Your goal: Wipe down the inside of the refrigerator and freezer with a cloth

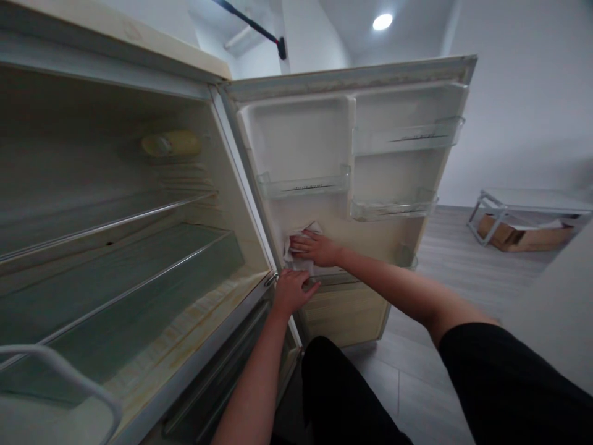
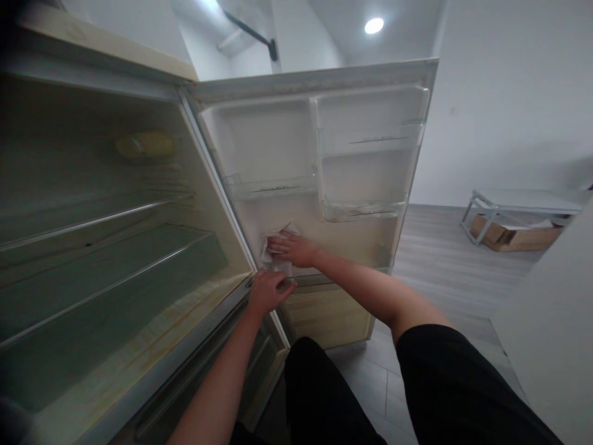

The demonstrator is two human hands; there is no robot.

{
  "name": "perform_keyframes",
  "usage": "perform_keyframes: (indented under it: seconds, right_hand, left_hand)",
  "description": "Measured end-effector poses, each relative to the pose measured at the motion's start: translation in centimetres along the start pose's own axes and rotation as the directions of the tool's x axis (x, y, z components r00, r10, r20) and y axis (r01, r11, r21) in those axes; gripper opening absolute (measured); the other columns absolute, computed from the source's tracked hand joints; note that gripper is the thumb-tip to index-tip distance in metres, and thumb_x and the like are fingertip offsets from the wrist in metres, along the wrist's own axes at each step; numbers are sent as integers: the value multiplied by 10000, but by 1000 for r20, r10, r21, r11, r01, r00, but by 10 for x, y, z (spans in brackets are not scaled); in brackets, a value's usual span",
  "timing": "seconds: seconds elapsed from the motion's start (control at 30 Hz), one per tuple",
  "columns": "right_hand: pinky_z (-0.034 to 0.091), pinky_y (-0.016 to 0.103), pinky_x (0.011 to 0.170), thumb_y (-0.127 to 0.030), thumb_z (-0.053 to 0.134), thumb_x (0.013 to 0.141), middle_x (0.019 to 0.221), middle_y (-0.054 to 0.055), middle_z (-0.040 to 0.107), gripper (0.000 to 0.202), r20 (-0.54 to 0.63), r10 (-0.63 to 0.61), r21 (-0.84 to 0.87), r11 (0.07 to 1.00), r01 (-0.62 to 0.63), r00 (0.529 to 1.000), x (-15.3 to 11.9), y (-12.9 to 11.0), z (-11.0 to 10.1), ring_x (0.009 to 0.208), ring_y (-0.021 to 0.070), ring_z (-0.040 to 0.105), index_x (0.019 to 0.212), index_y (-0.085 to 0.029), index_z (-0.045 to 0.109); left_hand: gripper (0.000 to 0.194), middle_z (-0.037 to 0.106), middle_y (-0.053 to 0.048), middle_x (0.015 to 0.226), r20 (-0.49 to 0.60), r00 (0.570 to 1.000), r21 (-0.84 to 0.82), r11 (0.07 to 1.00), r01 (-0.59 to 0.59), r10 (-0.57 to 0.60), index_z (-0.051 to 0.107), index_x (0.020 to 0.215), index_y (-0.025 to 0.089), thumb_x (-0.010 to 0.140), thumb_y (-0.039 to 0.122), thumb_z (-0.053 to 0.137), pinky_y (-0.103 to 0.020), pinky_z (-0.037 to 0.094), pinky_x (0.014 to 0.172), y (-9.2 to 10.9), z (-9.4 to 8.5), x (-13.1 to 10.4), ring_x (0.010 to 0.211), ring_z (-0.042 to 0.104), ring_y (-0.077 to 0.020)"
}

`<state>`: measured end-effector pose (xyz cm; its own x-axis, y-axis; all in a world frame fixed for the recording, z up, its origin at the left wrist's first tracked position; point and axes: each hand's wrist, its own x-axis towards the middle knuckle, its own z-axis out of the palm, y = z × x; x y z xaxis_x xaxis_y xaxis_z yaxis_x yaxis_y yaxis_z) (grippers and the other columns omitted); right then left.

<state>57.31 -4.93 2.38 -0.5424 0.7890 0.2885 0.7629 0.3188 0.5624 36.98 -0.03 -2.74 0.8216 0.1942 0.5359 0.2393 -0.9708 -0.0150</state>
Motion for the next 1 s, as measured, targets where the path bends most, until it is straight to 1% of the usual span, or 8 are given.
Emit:
perform_keyframes:
  seconds: [0.1,0.2,0.27,0.43,0.6,0.77,0.9,1.0]
  right_hand:
    - [164,559,1234,-415,668,858,1591,150,385,537,-3,-19,54,998,20,1000,-1,-6,1,1523,301,250,1338,-179,626]
    - [184,539,1235,-531,592,905,1564,139,432,579,14,-9,94,996,8,1000,-35,-2,-7,1502,279,308,1366,-181,609]
    - [207,535,1231,-483,567,940,1555,123,451,518,43,31,88,995,-35,999,-70,8,-18,1492,264,334,1371,-199,608]
    - [266,514,1216,-113,488,954,1534,62,491,471,154,64,25,997,-69,986,-161,42,-56,1472,201,370,1390,-264,580]
    - [404,483,1090,-95,483,938,1390,119,599,333,283,215,-160,972,-174,935,-213,47,-78,1337,280,498,1158,-199,710]
    - [470,412,898,-124,517,928,1195,160,656,243,375,375,-187,926,-327,848,-206,40,-66,1141,294,586,1021,-172,737]
    - [481,352,857,-68,563,872,1116,150,689,270,486,319,9,929,-370,813,-165,35,-44,1051,247,646,1052,-158,744]
    - [494,334,890,-101,628,845,1164,133,707,326,520,226,218,897,-385,824,-124,28,-27,1059,239,671,1148,-162,731]
  left_hand:
    - [359,702,-34,720,-6,1000,-8,1000,-5,5,578,710,234,911,531,563,-398,403,790,-2,0,-1,744,649,-238]
    - [346,705,-29,730,-18,1000,-16,1000,-8,8,574,715,238,909,524,571,-396,408,809,-3,-1,-2,756,654,-233]
    - [362,698,-20,715,-27,1000,-14,1000,-13,13,553,697,238,913,527,565,-396,409,819,-4,-1,-3,737,650,-225]
    - [388,690,-8,698,-41,999,-22,1000,-16,15,534,679,238,919,542,552,-396,409,834,-6,3,-4,718,643,-215]
    - [385,691,-14,701,-45,999,-23,1000,-10,9,551,692,233,923,542,552,-397,409,838,-4,5,-1,739,649,-226]
    - [376,697,-18,712,-15,1000,-24,1000,5,-6,563,704,231,933,528,544,-400,407,832,1,3,3,738,649,-228]
    - [377,707,-21,725,11,1000,-20,1000,24,-24,576,713,227,936,530,545,-404,411,825,4,2,5,751,659,-235]
    - [370,715,-28,741,11,999,-15,999,31,-31,591,721,223,933,524,555,-409,416,812,6,2,6,748,662,-240]
